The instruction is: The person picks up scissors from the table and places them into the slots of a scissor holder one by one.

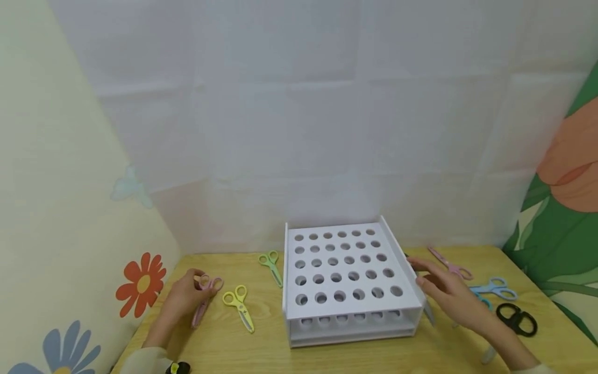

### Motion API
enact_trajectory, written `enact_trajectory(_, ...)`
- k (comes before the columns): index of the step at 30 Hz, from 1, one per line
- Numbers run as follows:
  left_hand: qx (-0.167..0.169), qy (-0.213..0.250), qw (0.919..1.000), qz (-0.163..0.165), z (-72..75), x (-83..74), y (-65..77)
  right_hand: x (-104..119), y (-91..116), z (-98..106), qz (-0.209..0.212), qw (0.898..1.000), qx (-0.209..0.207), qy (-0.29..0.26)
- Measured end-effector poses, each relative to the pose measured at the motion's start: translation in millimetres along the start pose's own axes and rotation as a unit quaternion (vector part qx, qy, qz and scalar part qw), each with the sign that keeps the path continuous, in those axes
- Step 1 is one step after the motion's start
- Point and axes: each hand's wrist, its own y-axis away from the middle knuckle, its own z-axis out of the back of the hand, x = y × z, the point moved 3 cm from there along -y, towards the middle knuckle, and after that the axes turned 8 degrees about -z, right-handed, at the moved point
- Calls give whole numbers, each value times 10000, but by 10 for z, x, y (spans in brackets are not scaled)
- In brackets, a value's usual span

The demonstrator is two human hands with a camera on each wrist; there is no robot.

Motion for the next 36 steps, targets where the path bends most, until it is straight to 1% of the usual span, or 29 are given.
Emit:
enact_trajectory(5,-194,289,9992,-219,19,-37,31,36,-6,-21,144,9999,-38,0)
enact_trajectory(9,-276,394,9986,-200,13,-72,53,50,27,-27,203,9997,-45,90)
enact_trajectory(13,-371,535,9978,-155,41,-91,56,54,22,-28,274,9995,-86,153)
enact_trajectory(16,-424,548,9975,-135,71,-100,52,52,10,-26,313,9993,-113,194)
enact_trajectory(20,-528,482,9971,-275,123,-158,25,54,11,-15,298,9992,-134,231)
enact_trajectory(23,-643,461,9961,-396,158,-247,16,61,17,-5,304,9990,-177,278)
enact_trajectory(26,-714,440,9952,-513,210,-372,36,64,16,-1,338,9986,-220,333)
enact_trajectory(30,-727,379,9933,-814,318,-558,80,57,17,-4,331,9986,-224,350)
enact_trajectory(34,-817,202,9898,-1147,432,-740,137,55,20,-11,287,9986,-214,389)
enact_trajectory(36,-877,113,9880,-1264,479,-823,164,60,20,-13,263,9986,-219,399)
